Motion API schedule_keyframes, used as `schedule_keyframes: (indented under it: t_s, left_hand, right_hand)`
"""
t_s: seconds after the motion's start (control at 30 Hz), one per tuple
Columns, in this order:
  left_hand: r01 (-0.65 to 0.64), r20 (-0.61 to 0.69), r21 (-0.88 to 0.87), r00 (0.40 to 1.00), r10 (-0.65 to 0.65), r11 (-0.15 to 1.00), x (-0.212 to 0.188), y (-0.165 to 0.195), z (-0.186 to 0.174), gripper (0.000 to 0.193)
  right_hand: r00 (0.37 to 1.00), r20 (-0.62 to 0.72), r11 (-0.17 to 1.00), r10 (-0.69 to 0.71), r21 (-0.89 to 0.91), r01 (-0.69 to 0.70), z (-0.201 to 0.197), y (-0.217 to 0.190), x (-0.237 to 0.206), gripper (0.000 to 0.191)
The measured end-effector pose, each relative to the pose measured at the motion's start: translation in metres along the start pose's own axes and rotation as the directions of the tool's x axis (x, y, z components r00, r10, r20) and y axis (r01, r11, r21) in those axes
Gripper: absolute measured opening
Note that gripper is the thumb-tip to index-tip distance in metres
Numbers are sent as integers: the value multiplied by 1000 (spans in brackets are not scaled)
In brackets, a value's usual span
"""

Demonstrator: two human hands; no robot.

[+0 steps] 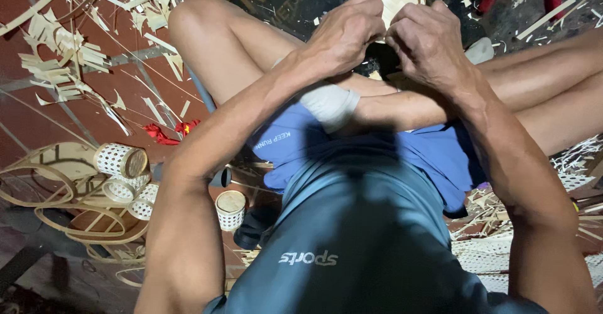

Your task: The person sits on the floor and uses shears to trim excess bamboo strips from the edge of a round woven bamboo disc, rotating it as they cut. They then set the disc down, pick up a bamboo rim, and press and fit the woven disc into the rim with both hands.

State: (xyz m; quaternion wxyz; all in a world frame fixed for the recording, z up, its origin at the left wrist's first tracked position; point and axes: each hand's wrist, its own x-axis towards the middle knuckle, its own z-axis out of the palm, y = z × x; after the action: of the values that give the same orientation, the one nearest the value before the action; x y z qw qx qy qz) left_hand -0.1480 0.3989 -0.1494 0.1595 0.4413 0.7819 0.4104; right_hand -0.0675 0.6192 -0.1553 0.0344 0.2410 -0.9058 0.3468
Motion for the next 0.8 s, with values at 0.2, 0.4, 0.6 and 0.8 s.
schedule_keyframes:
  t_s: [0.2,0.4,0.6,0.8]
  left_hand:
    - [-45,85,6,995,45,999,4,-4,-5,9]
    - [-127,174,-5,977,126,992,10,-12,-11,10]
    - [-204,196,19,961,196,979,14,-16,-9,4]
    - [-75,43,27,996,74,997,7,-10,-2,3]
  right_hand:
    - [1000,1,1000,-17,8,17,-3,1,-2,21]
    - [1000,15,1000,-9,-1,9,-9,-2,-2,15]
    - [1000,19,1000,10,10,-10,-10,0,-4,17]
    - [865,-298,880,403,384,-278,5,-29,-17,5]
